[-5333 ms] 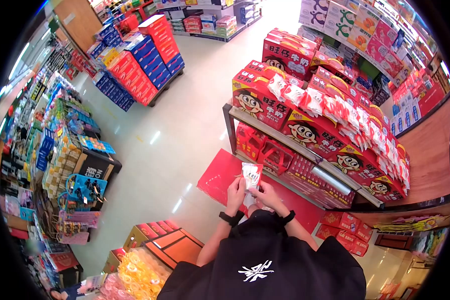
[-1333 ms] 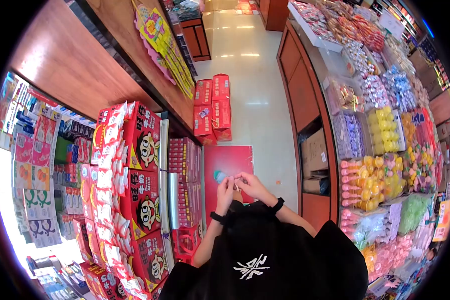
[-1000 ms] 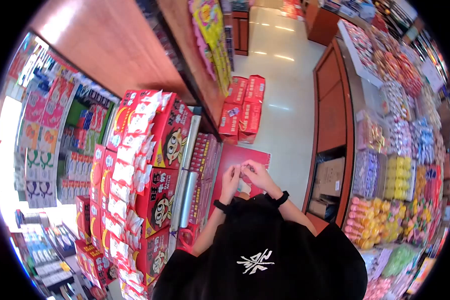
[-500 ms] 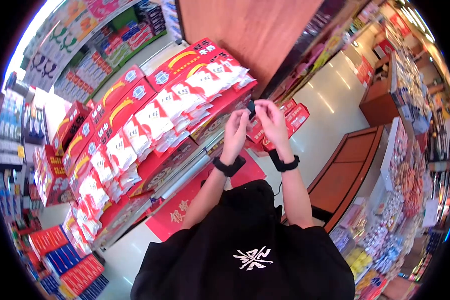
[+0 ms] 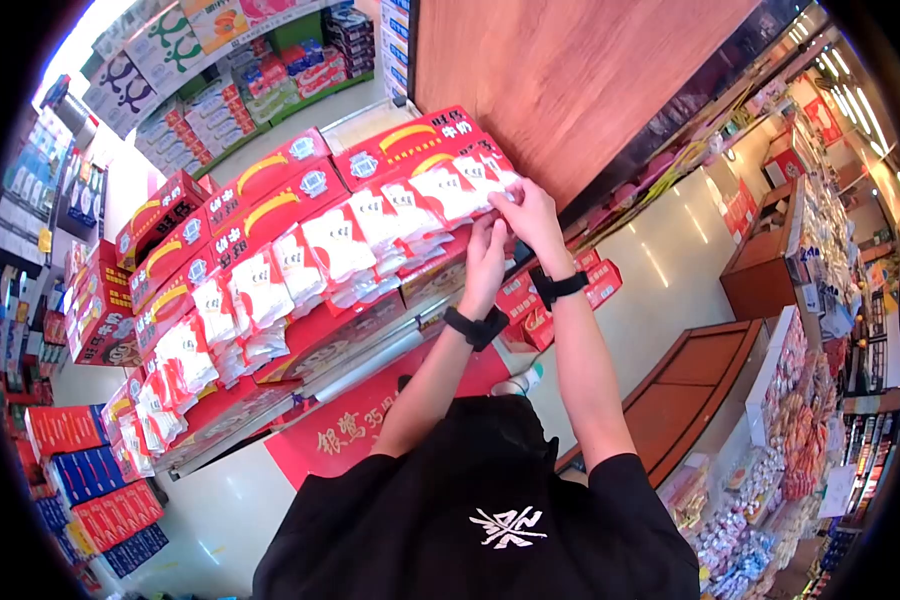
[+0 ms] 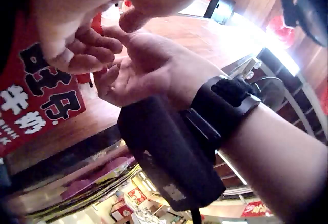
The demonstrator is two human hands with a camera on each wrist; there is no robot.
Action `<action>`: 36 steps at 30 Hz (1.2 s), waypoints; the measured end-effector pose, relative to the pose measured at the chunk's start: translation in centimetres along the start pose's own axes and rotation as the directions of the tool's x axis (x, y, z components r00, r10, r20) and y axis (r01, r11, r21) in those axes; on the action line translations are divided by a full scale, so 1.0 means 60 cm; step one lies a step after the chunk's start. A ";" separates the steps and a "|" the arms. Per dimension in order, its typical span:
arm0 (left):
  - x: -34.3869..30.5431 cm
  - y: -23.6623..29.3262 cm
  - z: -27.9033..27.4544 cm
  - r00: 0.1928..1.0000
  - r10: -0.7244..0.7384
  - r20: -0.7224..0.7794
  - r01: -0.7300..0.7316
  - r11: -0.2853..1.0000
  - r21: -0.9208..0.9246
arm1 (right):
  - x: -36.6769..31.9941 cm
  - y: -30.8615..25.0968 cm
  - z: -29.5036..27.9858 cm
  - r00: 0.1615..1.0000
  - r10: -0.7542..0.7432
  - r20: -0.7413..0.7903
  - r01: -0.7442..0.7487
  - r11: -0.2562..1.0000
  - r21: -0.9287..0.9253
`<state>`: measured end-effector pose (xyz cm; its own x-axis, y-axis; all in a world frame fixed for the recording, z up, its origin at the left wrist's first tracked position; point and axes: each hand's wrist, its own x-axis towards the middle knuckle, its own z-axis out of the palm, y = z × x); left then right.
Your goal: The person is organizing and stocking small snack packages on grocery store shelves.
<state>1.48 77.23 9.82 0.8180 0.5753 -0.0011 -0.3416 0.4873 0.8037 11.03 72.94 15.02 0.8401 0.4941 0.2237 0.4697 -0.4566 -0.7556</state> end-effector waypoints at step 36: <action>-0.109 -0.085 0.024 0.848 -0.443 0.292 0.377 0.890 0.257 | -0.278 0.133 -0.117 0.987 0.161 -0.023 -0.077 0.589 0.804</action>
<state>-1.46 70.02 6.60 0.9798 0.0799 -0.1833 0.1231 0.4812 0.8679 2.68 55.85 9.56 0.9108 0.3969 0.1134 -0.0061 0.2875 -0.9577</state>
